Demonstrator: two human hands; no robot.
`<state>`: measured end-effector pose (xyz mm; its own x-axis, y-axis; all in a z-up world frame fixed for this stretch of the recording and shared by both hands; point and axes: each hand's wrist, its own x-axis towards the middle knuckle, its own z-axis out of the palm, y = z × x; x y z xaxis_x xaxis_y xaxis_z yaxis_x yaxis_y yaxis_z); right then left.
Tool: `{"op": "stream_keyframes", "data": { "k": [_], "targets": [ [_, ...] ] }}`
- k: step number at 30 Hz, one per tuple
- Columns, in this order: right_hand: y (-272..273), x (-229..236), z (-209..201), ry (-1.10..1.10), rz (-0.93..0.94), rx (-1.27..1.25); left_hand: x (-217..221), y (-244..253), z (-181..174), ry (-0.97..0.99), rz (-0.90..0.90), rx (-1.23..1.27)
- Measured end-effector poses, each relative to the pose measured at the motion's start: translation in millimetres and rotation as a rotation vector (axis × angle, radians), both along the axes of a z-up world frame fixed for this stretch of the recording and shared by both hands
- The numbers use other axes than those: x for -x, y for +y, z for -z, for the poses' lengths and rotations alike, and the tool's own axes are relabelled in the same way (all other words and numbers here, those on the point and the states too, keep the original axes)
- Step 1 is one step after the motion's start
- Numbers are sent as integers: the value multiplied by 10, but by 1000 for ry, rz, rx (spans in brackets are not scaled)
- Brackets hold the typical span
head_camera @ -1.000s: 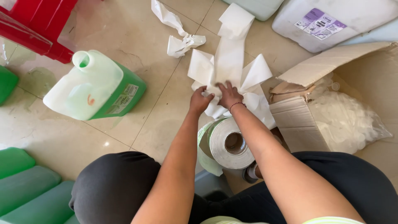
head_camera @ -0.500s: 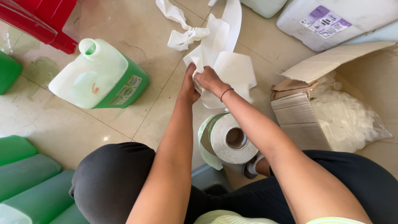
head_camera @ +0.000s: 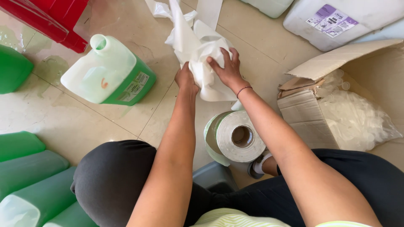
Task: The person applies a green label to a large plastic jug of green liquid, gathers loose white caps from a cardboard box, and screws them onto the jugs.
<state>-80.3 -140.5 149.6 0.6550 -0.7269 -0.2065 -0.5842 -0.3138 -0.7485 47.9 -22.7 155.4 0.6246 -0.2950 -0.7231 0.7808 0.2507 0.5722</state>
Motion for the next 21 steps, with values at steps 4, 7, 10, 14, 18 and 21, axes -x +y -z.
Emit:
{"op": "stream_keyframes", "data": {
  "k": [4, 7, 10, 14, 18, 21],
  "targets": [
    [153, -7, -293, -160, 197, -599, -4, -120, -70, 176, 223, 176],
    [219, -129, -555, -555, 38, -644, 34, -198, -2, 165, 491, 386],
    [-37, -219, -760, -542, 55, -716, -53, -363, -142, 32, 549, 350],
    [-395, -157, -1077, -600, 14, -574, 24, -574, -702, -278, 617, 197],
    [-590, 3, -1460, -763, -121, -391, 143, -592, -1286, -440, 678, 360],
    [-684, 97, -1766, -742, -167, -268, 263, -591, -1422, -658, 888, 289]
  ]
}}
